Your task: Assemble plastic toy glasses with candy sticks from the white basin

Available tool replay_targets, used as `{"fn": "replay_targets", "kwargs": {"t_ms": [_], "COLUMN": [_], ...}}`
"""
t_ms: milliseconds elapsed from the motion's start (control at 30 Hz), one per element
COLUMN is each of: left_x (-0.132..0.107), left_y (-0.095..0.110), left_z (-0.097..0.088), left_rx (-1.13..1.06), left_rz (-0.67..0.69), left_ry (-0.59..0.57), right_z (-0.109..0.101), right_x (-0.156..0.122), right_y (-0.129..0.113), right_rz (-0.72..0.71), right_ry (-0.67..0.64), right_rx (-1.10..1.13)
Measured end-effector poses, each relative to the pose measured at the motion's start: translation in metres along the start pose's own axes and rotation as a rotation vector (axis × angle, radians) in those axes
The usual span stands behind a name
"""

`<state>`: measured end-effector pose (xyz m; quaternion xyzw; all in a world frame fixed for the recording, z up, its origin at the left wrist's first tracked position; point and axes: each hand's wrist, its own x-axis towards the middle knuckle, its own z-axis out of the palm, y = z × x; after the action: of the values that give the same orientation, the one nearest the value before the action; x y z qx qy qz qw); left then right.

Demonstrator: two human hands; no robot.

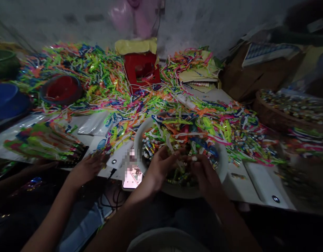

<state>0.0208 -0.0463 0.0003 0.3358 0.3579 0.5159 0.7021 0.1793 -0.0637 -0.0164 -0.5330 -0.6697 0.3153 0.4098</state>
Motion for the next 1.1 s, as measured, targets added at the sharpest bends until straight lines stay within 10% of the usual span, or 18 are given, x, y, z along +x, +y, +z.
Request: {"fn": "replay_targets", "kwargs": {"t_ms": [1100], "left_x": [-0.005], "left_y": [0.001], "left_z": [0.002], "left_rx": [-0.049], "left_rz": [0.045], "left_ry": [0.099], "right_z": [0.002], "right_x": [-0.010], "right_y": [-0.014], "right_rz": [-0.086], "right_ry": [-0.010], "right_rx": [-0.319]}}
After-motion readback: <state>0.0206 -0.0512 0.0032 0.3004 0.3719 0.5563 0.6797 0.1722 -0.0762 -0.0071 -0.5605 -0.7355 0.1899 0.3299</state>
